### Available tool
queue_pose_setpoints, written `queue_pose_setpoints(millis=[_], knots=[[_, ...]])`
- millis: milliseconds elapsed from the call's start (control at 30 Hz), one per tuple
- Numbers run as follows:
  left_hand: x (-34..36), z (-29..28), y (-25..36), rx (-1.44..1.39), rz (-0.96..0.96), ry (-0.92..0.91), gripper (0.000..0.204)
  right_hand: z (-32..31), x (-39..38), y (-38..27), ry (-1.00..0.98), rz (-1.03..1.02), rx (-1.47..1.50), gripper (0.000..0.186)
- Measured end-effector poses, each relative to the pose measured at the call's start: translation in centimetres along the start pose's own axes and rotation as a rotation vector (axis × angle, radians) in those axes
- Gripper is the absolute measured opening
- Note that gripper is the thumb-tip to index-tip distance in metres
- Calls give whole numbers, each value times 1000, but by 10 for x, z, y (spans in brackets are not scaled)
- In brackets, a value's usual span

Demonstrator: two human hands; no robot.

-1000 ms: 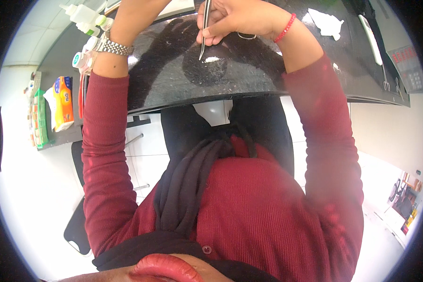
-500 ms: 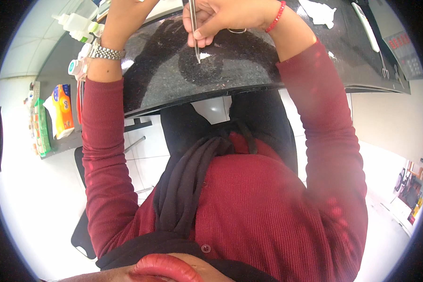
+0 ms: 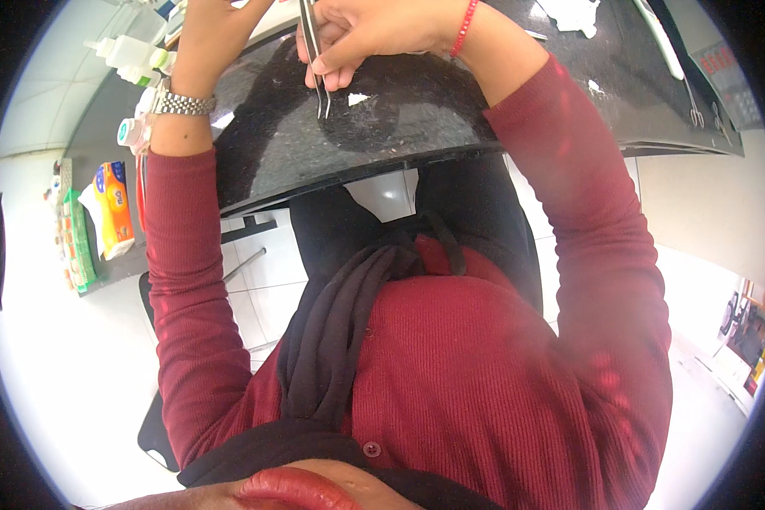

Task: The person uses tweezers to pick up and manipulate a small white material on a black countertop. They repeatedly adjust the material with the tool and briefly use a tissue to wipe the surface.

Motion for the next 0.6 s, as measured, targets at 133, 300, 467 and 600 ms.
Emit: queue_pose_setpoints(millis=[133,300,467,600], knots=[[0,1,-5,-20,-2,0,9,3,2,-3,-39,-20,-74,14],[-1,0,-6,-67,-5,-10,11,1,6,-7,-82,-31,-101,14],[-2,0,-5,-45,-34,-6,10,0,1,-9,-88,-21,-102,14],[-3,0,-6,-38,-47,21,10,-6,-3,-9,-126,11,-103,13]])
Point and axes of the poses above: each hand's wrist, its own x-axis towards the middle knuckle, its own z-axis out of the palm, y = z × x, the point moved 2 cm from there along x, towards the middle knuckle, and after that the axes turned 2 degrees about -x, right-handed, at the moved point
